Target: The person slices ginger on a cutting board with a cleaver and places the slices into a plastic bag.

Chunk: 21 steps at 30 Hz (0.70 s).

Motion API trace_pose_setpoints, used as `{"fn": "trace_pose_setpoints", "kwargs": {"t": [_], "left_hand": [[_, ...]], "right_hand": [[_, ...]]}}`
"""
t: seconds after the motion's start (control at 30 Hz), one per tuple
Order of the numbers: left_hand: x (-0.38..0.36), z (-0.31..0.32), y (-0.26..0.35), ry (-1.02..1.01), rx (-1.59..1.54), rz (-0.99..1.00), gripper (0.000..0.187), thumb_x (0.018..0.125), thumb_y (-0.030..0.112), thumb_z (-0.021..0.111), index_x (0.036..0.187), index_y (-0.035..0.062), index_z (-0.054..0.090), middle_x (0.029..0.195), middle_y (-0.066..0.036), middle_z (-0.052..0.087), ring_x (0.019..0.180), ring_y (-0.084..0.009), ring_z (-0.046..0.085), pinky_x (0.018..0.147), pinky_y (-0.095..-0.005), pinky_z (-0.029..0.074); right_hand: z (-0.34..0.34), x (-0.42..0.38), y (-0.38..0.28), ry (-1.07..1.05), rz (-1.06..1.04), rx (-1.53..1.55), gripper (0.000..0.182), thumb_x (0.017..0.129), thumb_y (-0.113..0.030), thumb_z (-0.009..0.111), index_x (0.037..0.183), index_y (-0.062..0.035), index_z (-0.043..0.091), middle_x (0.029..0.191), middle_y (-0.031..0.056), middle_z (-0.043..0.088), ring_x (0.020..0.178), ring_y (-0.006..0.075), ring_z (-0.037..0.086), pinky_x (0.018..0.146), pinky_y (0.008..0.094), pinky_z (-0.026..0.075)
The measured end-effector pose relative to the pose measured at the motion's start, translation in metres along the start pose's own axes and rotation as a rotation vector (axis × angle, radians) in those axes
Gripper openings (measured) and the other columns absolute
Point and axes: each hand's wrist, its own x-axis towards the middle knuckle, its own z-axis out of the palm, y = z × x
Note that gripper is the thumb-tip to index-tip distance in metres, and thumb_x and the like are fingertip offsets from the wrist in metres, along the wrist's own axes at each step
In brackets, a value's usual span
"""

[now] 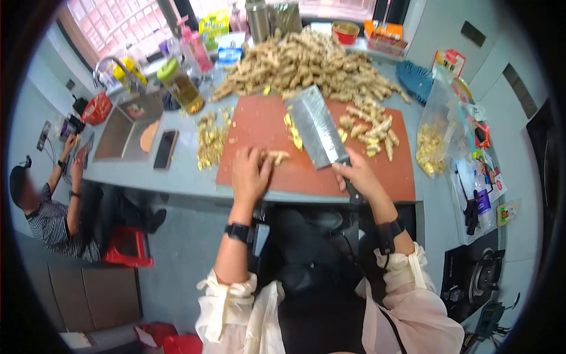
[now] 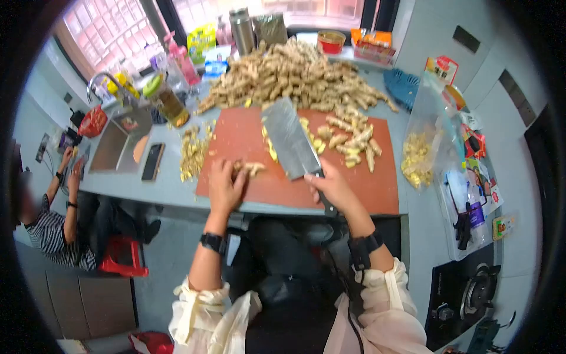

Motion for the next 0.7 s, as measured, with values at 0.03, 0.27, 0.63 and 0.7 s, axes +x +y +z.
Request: {"fn": "trace_pose_setpoints", "kwargs": {"t": [0.03,0.27,0.63,0.7], "left_hand": [[0.0,0.001,0.0,0.015,0.033,0.003,0.026,0.088,0.025,0.072,0.108,0.0085,0.069,0.108,-0.015,0.062,0.104,-0.0363,0.059,0.087,-0.0469,0.047],[0.003,0.004,0.0,0.016,0.163,0.028,0.03,0.092,0.031,0.069,0.114,0.0109,0.069,0.114,-0.013,0.064,0.11,-0.0355,0.059,0.093,-0.0468,0.048],[0.005,0.005,0.002,-0.045,0.178,-0.037,0.037,0.094,0.033,0.066,0.122,0.009,0.066,0.114,-0.016,0.065,0.109,-0.0362,0.061,0.094,-0.0462,0.049],[0.005,0.005,0.003,-0.04,0.183,-0.028,0.037,0.094,0.033,0.066,0.122,0.0088,0.066,0.114,-0.016,0.065,0.108,-0.0364,0.061,0.094,-0.0462,0.049]], "right_hand": [[0.0,-0.001,0.007,0.037,-0.001,0.021,0.031,0.098,-0.013,0.063,0.126,-0.0024,0.056,0.074,0.0025,0.058,0.054,0.0094,0.057,0.05,0.026,0.047],[-0.003,-0.002,0.021,0.003,-0.112,0.084,0.029,0.098,-0.015,0.064,0.123,-0.003,0.057,0.076,0.0028,0.059,0.055,0.0092,0.058,0.051,0.0252,0.048],[-0.001,-0.007,0.017,-0.011,-0.132,0.084,0.032,0.098,-0.015,0.065,0.126,-0.0036,0.058,0.077,0.002,0.06,0.057,0.0075,0.058,0.053,0.0236,0.048],[-0.004,-0.003,0.022,-0.031,-0.14,0.081,0.034,0.097,-0.015,0.065,0.128,-0.0028,0.057,0.078,0.0021,0.06,0.057,0.0076,0.058,0.053,0.0239,0.049]]}}
